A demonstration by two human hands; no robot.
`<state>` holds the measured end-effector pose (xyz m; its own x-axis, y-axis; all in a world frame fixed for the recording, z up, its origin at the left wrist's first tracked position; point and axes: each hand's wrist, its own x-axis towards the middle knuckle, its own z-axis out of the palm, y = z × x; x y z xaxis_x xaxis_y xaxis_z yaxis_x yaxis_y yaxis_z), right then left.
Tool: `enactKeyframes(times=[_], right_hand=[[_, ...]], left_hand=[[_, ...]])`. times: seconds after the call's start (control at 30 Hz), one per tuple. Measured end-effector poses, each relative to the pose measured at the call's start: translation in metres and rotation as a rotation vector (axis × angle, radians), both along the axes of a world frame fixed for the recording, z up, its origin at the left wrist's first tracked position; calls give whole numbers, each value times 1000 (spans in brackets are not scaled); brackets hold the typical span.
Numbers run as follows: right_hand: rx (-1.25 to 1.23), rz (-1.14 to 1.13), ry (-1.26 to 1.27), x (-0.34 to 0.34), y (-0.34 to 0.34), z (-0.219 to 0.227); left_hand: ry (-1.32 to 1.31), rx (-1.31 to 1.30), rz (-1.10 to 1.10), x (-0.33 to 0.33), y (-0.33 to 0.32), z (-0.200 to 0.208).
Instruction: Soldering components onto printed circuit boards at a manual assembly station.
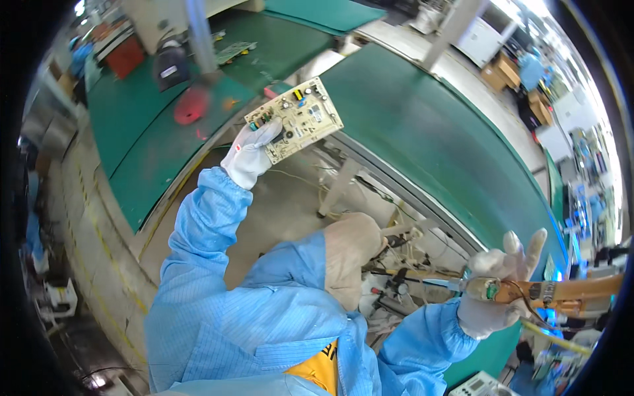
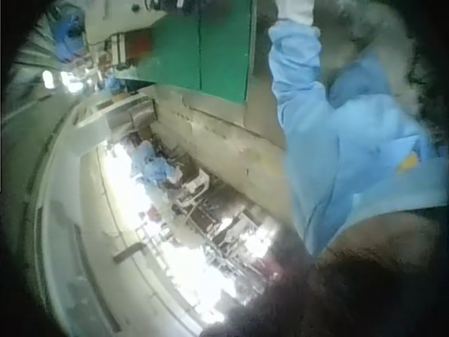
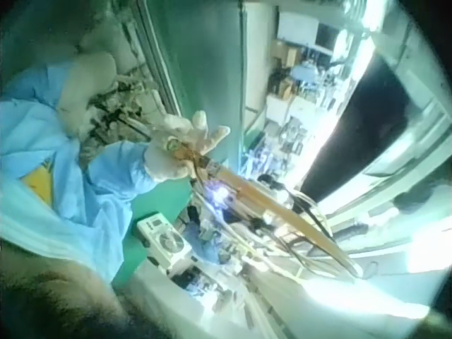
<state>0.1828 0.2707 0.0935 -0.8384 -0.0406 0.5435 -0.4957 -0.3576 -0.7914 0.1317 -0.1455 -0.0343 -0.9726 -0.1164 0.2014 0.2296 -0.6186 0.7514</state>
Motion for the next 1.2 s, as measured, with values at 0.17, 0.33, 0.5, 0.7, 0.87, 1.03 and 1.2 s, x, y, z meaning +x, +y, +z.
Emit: enactKeyframes(times=[0.17, 0.33, 0.5, 0.7, 0.87, 1.03, 1.2], right_hand=[[59, 29, 52, -6, -34, 1], [-8, -45, -52, -5, -51, 4], [-115, -391, -176, -10, -65, 6], [-96, -260, -135, -18, -48, -1], [-102, -319, -132, -16, -51, -2], [-122, -342, -132, -16, -52, -1], [-88, -289, -105, -17, -43, -4]], left_hand=[[-81, -62, 337, 50, -66, 9], [-99, -97, 457, 83, -109, 5], [-192, -141, 566, 102, -128, 5], [-220, -76, 545, 113, -140, 8], [-207, 16, 544, 114, -144, 7], [-227, 15, 541, 115, -143, 11], [-243, -8, 537, 111, -149, 5]])
